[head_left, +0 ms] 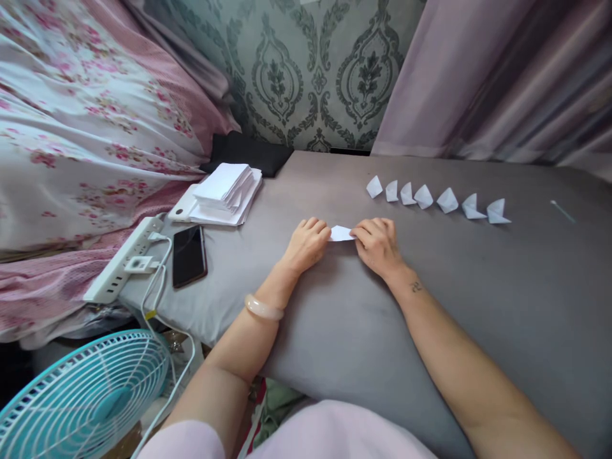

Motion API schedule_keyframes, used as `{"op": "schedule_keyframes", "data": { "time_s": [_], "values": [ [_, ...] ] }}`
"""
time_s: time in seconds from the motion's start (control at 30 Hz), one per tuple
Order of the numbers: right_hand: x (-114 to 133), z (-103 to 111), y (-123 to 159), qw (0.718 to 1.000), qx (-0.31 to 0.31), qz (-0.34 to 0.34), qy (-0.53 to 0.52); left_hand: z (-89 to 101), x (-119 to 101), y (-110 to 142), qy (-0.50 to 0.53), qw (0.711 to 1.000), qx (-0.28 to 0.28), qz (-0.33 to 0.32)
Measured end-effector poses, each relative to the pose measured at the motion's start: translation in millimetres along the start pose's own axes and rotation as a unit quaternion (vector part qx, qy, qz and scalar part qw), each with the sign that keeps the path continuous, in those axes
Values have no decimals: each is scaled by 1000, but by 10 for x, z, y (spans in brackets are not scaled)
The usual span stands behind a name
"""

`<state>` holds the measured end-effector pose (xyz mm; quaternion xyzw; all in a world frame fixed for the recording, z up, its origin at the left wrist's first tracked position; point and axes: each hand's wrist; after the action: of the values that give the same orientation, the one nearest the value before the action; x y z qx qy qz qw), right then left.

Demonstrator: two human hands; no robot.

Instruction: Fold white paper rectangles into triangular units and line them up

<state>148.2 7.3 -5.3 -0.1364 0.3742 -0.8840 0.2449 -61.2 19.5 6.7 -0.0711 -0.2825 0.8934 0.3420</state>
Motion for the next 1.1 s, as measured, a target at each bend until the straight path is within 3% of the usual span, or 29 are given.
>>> {"op": "schedule_keyframes", "data": {
  "time_s": [0.13,0.27,0.53,0.67,1.1],
  "values": [
    [-2,10,56,998,62,-9,-13,6,-18,17,24,998,59,7],
    [-4,25,71,993,92,-66,-45,10,-1,45,80,992,75,60],
    [-86,-57,62,950,98,-255,-148,-102,64,61,208,943,45,257],
    [-100,-81,42,936,90,-297,-166,-122,89,40,235,913,50,331],
    [-151,-202,43,922,82,-345,-153,-97,71,-9,230,894,69,378]
  ]
}}
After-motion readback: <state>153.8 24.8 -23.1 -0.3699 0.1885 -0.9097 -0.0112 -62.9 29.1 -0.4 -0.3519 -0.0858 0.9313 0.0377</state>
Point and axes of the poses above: each hand's wrist, its own y-axis away from the middle knuckle, its own z-axis out of the back of the hand, x = y × z, and after that the axes turned 14 degrees about -x, right-handed
